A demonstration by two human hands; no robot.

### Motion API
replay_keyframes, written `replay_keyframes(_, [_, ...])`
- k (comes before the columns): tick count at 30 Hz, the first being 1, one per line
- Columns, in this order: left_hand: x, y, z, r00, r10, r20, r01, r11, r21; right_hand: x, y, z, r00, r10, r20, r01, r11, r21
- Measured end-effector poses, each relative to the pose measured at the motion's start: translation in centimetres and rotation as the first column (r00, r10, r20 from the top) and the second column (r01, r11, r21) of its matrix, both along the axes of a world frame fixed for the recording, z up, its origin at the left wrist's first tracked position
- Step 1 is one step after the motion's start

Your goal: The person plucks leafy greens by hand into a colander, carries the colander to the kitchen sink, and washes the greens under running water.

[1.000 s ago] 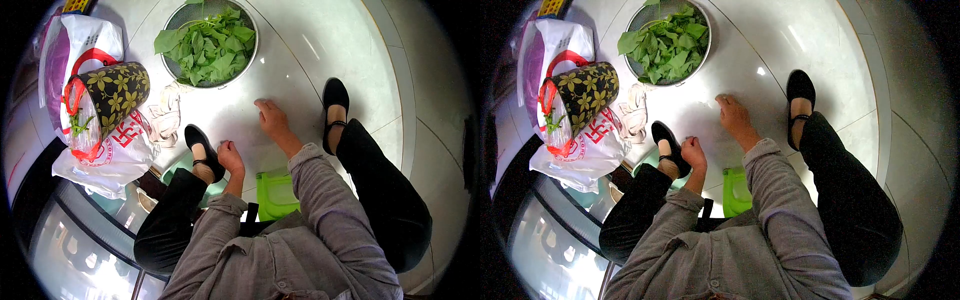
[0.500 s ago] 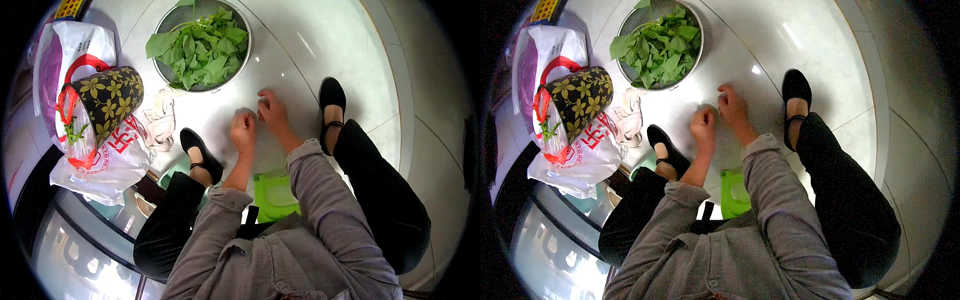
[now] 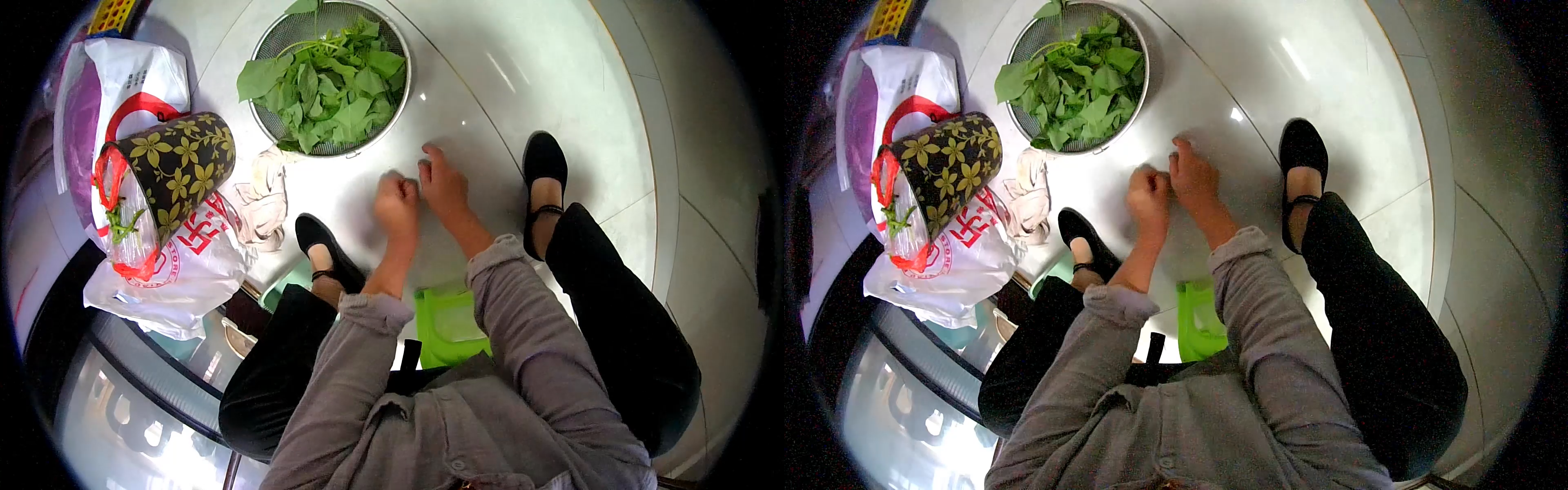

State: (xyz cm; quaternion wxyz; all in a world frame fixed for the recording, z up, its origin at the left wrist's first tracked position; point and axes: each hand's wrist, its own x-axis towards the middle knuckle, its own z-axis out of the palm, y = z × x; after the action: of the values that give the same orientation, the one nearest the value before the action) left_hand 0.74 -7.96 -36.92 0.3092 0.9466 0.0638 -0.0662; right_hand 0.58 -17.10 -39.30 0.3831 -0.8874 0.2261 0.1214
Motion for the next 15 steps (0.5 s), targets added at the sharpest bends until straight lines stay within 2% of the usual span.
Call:
replay_keyframes(2, [-2.6, 2.0, -1.5, 0.977, 0.204, -0.063, -0.211, 0.968, -0.138, 0.6, -0.2, 0.3, 0.999, 0.045, 0.005, -0.044, 0.997, -0.056])
replay_keyframes(3, [-3.0, 2.3, -0.8, 0.955, 0.275, -0.116, -0.283, 0.957, -0.065, 0.5, -0.1, 0.5, 0.997, 0.071, 0.000, -0.071, 0.994, -0.079])
replay_keyframes(6, [-3.3, 3.0, -0.3, 0.961, 0.258, -0.099, -0.262, 0.964, -0.034, 0.3, 0.1, -0.5, 0.984, 0.118, 0.129, -0.101, 0.986, -0.137])
replay_keyframes(9, [-3.0, 2.4, -0.7, 0.977, 0.212, -0.008, -0.212, 0.977, 0.009, 0.7, -0.1, -0.7, 0.978, 0.199, 0.071, -0.180, 0.961, -0.208])
replay_keyframes(12, [-2.4, 2.3, -1.5, 0.985, 0.156, 0.073, -0.165, 0.976, 0.142, 0.7, 0.3, -1.2, 0.974, 0.227, 0.013, -0.216, 0.940, -0.264])
replay_keyframes(15, [-1.9, 2.5, -1.9, 0.997, 0.007, 0.076, -0.026, 0.966, 0.257, 0.7, 0.6, -1.5, 0.975, 0.217, 0.055, -0.195, 0.943, -0.268])
